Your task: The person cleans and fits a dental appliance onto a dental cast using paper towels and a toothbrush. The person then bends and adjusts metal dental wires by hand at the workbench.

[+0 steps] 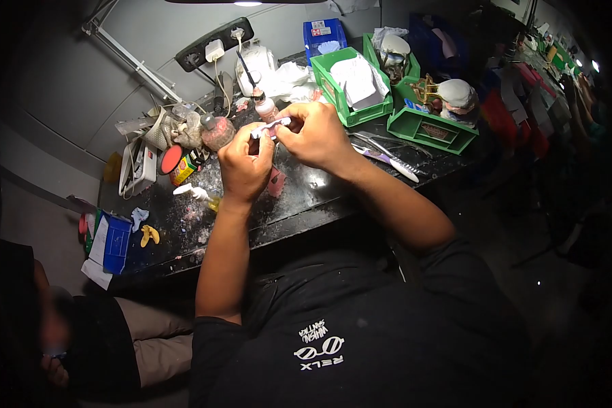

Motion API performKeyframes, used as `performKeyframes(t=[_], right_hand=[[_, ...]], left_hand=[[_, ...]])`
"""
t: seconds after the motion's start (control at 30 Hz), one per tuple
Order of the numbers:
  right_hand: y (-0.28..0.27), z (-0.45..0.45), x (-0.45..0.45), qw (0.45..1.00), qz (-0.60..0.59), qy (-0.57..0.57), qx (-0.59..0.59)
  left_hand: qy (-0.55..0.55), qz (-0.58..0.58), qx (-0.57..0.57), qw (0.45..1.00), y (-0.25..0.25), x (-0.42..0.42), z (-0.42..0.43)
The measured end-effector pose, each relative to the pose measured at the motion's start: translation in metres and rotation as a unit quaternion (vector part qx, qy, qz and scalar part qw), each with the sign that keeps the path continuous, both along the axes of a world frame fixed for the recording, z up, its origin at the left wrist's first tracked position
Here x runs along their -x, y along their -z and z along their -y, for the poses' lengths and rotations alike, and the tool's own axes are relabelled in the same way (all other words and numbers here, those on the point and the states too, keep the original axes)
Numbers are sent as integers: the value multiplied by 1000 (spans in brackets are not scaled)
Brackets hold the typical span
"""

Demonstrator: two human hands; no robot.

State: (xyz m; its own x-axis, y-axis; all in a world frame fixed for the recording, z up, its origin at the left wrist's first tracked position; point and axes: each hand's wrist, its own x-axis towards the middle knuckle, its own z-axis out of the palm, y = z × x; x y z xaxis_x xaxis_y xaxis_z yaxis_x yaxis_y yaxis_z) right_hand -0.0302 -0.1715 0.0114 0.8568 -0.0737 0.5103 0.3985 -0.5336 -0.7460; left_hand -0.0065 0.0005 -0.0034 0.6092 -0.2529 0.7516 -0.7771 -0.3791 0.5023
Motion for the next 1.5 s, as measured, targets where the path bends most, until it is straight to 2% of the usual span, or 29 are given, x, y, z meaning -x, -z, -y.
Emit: performKeyframes(t=[0.07,0.1,0.17,0.2,0.23,0.3,0.37,0.43,0.6,0.77,0.83,0.9,0.93,0.97,1.03,1.07,1.1,1.13,1.17,1.27,1.3,1.37,1.43,1.5], right_hand=[[11,7,-9,991,-67,-78,-91],[6,8,-7,991,-67,-77,-92],[-10,13,0,924,-174,-199,-277],[-13,15,-1,922,-199,-204,-261],[-14,16,0,922,-199,-205,-262],[-17,16,0,902,-213,-248,-282],[-15,15,-1,903,-210,-249,-280],[-13,15,-2,904,-208,-250,-279],[-11,10,-1,934,-126,-217,-255],[-14,8,1,944,-105,-194,-244],[-14,10,-2,945,-100,-182,-252],[-14,18,-20,975,47,-47,-210],[-19,24,-31,975,94,-15,-203],[-27,33,-40,985,113,41,-127],[-61,34,-35,992,79,100,-13],[-60,36,-50,981,135,130,48],[-60,36,-60,981,134,131,48],[-60,35,-68,979,98,128,121],[-62,33,-79,971,63,125,192],[-70,20,-109,927,-143,105,329],[-69,18,-114,928,-140,106,327],[-60,16,-132,922,-147,159,321],[-63,18,-131,920,-117,195,320],[-66,29,-122,939,86,270,193]], left_hand=[[40,-161,39,985,-3,0,-4],[112,-201,116,966,-5,-3,-4],[219,-339,209,891,-11,-6,-9],[217,-373,183,883,-23,-1,-12],[216,-374,183,883,-23,-2,-15],[254,-421,197,848,-24,-6,-20],[271,-417,197,845,-17,-11,-23],[301,-436,233,816,-16,-12,-22],[303,-423,236,821,-14,-12,-20],[308,-420,240,819,-11,-16,-23],[311,-428,292,797,-8,-20,-25],[324,-419,291,797,-8,-24,-27],[324,-416,318,788,-10,-23,-26],[324,-413,345,778,-12,-22,-25],[349,-417,323,775,-12,-23,-28],[365,-423,343,755,-12,-22,-26],[382,-429,361,735,-13,-20,-25],[408,-422,360,725,-12,-21,-26],[410,-422,358,725,-12,-21,-25],[422,-330,307,787,-4,-24,-27],[422,-328,305,788,-6,-23,-25],[377,-249,292,843,-12,-16,-17],[373,-256,309,837,-19,-10,-15],[321,-191,284,883,-21,-6,-13]])
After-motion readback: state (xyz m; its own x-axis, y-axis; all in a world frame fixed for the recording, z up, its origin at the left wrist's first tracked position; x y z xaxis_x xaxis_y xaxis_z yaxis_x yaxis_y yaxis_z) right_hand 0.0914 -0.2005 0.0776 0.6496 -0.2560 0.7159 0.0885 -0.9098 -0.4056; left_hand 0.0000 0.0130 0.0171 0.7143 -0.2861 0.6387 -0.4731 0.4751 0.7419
